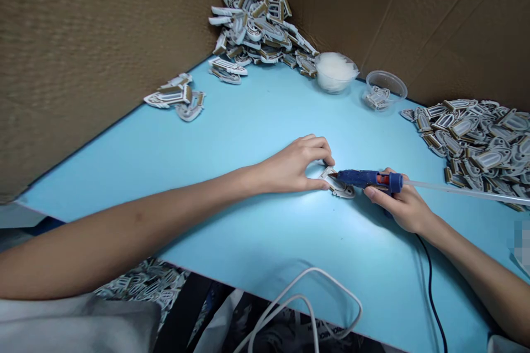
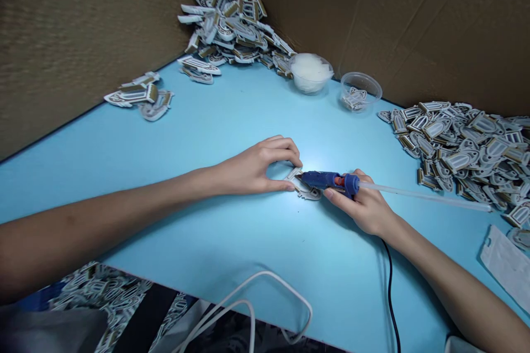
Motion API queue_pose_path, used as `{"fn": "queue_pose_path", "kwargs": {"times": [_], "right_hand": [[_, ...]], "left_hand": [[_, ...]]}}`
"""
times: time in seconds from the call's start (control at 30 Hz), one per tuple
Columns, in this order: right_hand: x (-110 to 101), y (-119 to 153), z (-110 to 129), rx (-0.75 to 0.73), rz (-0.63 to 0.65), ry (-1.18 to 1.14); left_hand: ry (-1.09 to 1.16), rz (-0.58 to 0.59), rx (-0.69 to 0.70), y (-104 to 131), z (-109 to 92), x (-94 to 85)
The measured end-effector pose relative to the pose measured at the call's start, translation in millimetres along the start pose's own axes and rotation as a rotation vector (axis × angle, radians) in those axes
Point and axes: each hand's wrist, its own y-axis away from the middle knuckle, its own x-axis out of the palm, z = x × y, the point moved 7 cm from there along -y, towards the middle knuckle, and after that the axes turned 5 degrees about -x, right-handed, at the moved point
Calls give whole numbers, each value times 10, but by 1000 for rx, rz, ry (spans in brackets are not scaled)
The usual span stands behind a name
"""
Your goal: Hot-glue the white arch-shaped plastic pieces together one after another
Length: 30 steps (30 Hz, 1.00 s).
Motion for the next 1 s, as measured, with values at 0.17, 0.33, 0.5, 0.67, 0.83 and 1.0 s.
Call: {"fn": "queue_pose_path", "kwargs": {"times": [0.17,0.33,0.5,0.67,0.83,1.0], "right_hand": [[-13,7,-19,24,0,-11],[-2,-10,-54,78,39,-52],[16,31,-8,84,-113,-266],[-122,178,5,-90,-443,-562],[-120,229,-205,-65,-494,-503],[-116,231,-327,22,-521,-488]], "left_hand": [[0,0,-6,1,-3,0],[-18,-4,-1,4,-15,-13],[-43,-7,-2,-2,-41,-2],[-60,-54,-22,12,-85,7],[-58,-27,152,54,-250,70],[-173,-51,35,67,-225,39]]}}
